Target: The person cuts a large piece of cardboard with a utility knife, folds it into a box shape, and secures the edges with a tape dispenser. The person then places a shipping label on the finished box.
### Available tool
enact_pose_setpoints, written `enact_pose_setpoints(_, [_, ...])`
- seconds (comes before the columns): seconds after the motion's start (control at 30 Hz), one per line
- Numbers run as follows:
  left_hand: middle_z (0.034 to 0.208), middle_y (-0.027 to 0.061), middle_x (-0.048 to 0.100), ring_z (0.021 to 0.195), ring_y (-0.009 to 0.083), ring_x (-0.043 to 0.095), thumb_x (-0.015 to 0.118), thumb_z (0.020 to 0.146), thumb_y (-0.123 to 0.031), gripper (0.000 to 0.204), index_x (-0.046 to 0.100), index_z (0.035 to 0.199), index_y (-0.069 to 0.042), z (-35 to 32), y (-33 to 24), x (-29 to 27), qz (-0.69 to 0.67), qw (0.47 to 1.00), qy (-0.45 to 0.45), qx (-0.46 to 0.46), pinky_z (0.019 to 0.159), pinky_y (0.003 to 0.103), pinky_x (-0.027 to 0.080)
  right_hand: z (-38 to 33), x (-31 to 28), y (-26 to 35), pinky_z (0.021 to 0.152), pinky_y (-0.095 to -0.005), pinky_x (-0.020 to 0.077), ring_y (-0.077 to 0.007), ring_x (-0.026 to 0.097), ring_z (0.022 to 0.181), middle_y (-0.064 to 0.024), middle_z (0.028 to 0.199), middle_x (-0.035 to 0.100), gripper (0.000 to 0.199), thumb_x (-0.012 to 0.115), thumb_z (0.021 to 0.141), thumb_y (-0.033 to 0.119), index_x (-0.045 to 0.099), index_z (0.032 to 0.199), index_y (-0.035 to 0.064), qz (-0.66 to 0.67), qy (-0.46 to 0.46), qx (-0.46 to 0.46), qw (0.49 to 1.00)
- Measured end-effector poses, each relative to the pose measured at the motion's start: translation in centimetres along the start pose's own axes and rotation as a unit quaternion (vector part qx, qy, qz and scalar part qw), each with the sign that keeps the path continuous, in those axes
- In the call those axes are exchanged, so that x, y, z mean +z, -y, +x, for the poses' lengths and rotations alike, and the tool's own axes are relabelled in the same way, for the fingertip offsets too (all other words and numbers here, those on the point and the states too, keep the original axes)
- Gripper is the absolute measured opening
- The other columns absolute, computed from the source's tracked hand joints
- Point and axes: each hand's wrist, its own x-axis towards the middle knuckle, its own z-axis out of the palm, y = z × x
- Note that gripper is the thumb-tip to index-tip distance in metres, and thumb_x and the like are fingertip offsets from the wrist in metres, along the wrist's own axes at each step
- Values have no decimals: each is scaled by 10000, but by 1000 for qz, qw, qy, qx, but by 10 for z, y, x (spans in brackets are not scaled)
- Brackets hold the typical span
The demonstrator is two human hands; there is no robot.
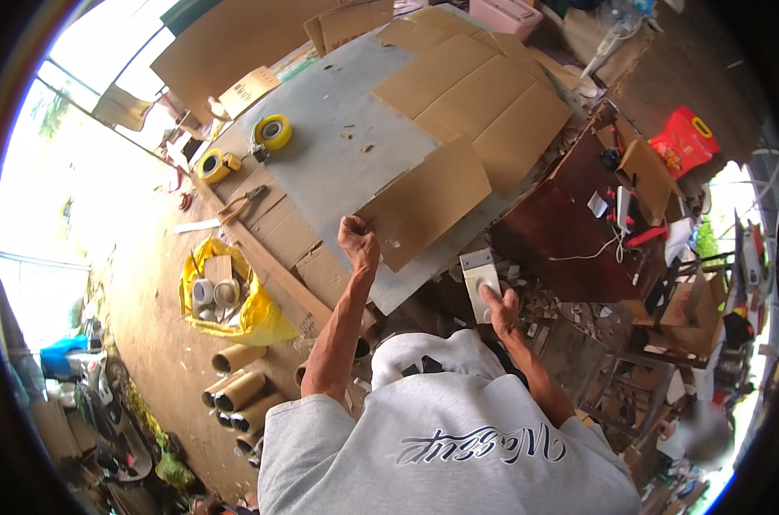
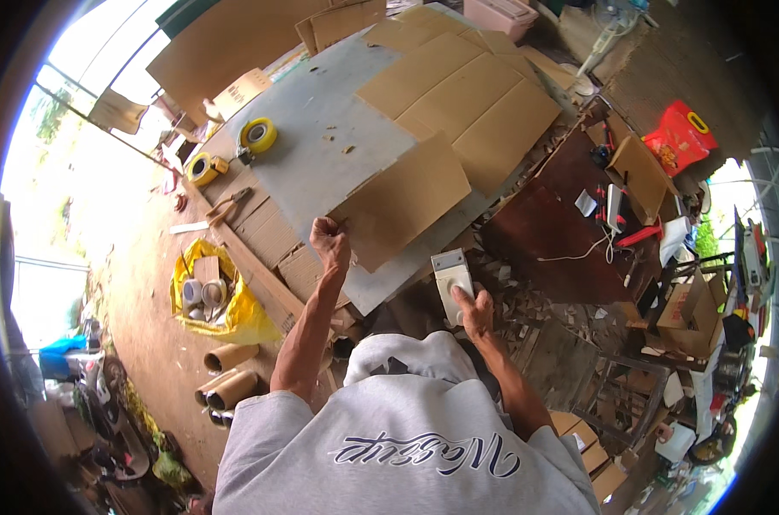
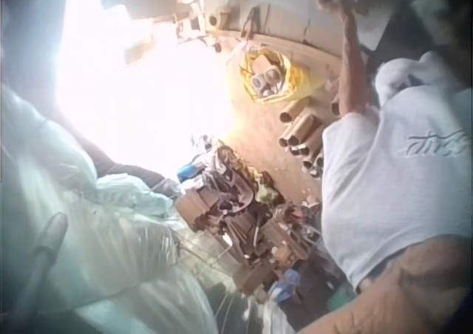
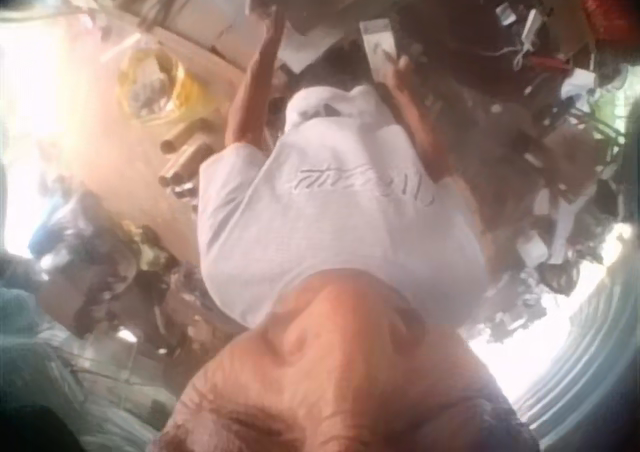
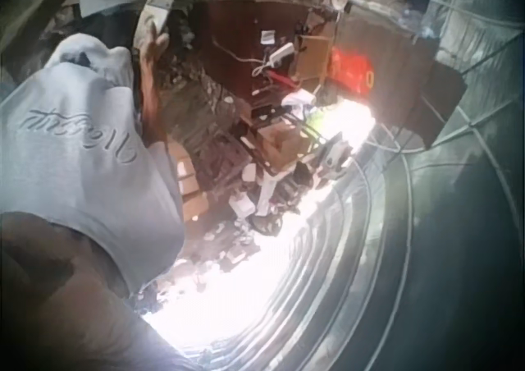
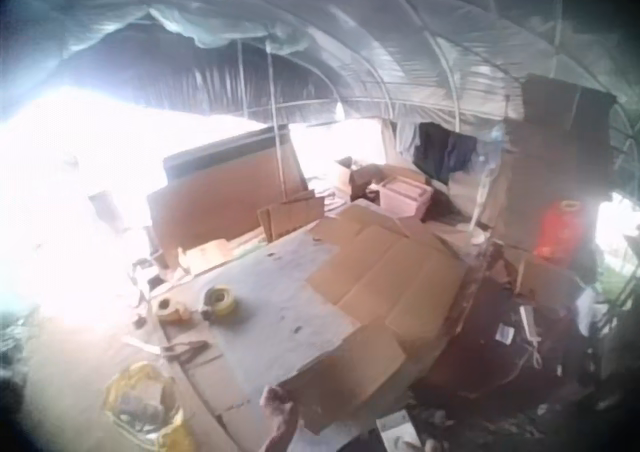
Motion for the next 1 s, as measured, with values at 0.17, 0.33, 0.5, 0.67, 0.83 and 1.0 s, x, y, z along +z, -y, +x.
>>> enact_pose_setpoints(0.17, [754, 24, 564, 744, 181, 625, 762, 821, 42, 160, 642, 880, -45, -44, 18, -31, 144, 988, 48, 26, 695, 279, 523, -15, -21, 42, 718, -344, 512, -171, 618, 786, -105, 884, 700, 404, 744, 942, 367, 664, 1013, -22, 79, 109, -65, 989])
enact_pose_setpoints(0.33, [1223, 113, 689, 1135, 175, 636, 781, 931, -130, 303, 669, 1191, -22, -95, -70, -27, 99, 985, 116, -80, 858, 314, 570, -17, -39, 64, 703, -321, 511, -146, 601, 790, -89, 895, 693, 381, 745, 963, 347, 624, 1034, -6, 76, 186, -140, 970])
enact_pose_setpoints(0.5, [1203, 95, 709, 1049, 162, 668, 725, 1005, -259, 422, 641, 1325, 3, -125, -152, -6, -90, 941, 274, -179, 900, 304, 543, -13, -39, 70, 733, -325, 528, -154, 635, 814, -107, 906, 718, 378, 763, 946, 301, 624, 1093, -18, 100, 289, -128, 943])
enact_pose_setpoints(0.67, [954, 19, 739, 869, 95, 654, 770, 971, -222, 243, 746, 1082, -6, -116, -137, -13, -141, 848, 382, -340, 791, 269, 537, -11, -23, 97, 735, -314, 517, -131, 618, 827, -77, 894, 705, 388, 787, 918, 301, 630, 1077, -17, 42, 340, -129, 931])
enact_pose_setpoints(0.83, [794, -12, 712, 717, 62, 611, 785, 952, -141, 145, 751, 916, -5, -89, -115, -24, -146, 886, 325, -298, 638, 246, 512, -5, 9, 98, 744, -315, 512, -150, 615, 817, -93, 884, 696, 410, 778, 913, 337, 637, 1049, -23, 26, 326, -70, 943])
enact_pose_setpoints(1.0, [763, 17, 714, 706, 72, 604, 814, 894, -127, 154, 760, 891, 17, -5, -87, -33, 51, 934, 317, -157, 633, 263, 512, 31, 72, 118, 718, -346, 519, -177, 620, 777, -134, 864, 705, 423, 741, 937, 365, 653, 1027, -39, 33, 317, -19, 948])
